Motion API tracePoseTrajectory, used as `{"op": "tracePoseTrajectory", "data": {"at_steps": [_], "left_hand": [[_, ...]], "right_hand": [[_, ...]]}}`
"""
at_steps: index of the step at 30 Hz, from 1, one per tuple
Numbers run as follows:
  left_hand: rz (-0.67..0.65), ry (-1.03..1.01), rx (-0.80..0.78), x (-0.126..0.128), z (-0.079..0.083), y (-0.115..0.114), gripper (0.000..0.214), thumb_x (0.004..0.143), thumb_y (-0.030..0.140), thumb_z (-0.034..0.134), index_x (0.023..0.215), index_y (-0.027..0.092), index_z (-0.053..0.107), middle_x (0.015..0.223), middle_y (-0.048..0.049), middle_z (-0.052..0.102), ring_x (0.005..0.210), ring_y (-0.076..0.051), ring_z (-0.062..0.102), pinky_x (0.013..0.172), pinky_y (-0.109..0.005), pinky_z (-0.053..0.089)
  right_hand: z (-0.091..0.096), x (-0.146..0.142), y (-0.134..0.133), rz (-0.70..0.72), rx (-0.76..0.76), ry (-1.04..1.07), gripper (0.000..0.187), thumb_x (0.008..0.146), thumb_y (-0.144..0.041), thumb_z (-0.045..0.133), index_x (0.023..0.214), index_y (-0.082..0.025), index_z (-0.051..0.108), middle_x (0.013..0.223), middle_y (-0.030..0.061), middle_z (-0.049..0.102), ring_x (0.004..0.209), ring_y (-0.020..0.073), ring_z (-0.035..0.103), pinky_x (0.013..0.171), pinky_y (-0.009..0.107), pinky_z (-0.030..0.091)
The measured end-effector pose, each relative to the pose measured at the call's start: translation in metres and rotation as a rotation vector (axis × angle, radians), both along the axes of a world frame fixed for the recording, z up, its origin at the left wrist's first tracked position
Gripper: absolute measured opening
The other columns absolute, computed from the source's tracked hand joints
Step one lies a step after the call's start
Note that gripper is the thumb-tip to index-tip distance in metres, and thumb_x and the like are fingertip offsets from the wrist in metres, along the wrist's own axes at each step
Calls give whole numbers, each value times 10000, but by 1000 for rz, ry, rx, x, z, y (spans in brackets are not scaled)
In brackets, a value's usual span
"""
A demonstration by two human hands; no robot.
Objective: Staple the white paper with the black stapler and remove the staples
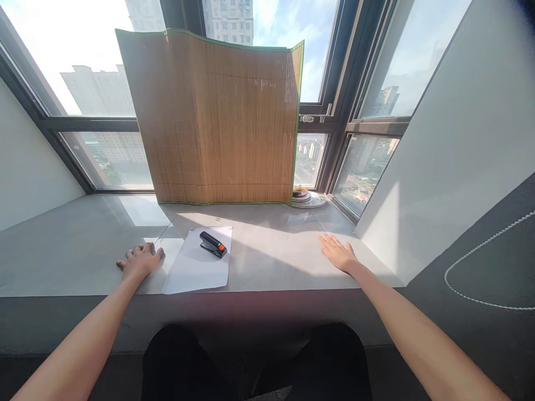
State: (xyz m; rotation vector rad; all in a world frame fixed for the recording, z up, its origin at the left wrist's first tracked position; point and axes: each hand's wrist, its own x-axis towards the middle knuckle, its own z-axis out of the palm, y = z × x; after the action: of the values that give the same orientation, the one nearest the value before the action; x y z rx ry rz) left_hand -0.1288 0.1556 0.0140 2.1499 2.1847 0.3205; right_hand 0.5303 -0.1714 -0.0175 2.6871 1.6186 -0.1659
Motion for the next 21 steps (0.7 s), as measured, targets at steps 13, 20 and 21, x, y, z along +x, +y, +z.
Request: {"op": "tracePoseTrajectory", "data": {"at_steps": [13,20,21], "left_hand": [[-62,42,131,9,8,-19,543,1020,428,355,1297,113,699,1557,-246,500,1448,-456,418,1148,-660,345],[-557,-21,134,68,-4,-51,454,1000,348,420,1299,184,720,1450,-150,626,1361,-328,543,1192,-469,408],[-603,-6,100,80,-8,-56,509,1015,408,424,1400,184,670,1549,-153,561,1450,-349,475,1220,-497,376]], "right_hand": [[-3,0,0,5,1,-36,655,1082,-472,144,1719,-349,231,1808,-14,143,1665,303,138,1283,720,164],[-5,-1,0,4,17,-35,659,1078,-468,151,1719,-344,236,1805,-3,159,1663,305,151,1281,718,160],[-5,-1,0,4,16,-37,658,1077,-467,154,1718,-346,240,1804,-4,161,1663,304,151,1280,718,163]]}}
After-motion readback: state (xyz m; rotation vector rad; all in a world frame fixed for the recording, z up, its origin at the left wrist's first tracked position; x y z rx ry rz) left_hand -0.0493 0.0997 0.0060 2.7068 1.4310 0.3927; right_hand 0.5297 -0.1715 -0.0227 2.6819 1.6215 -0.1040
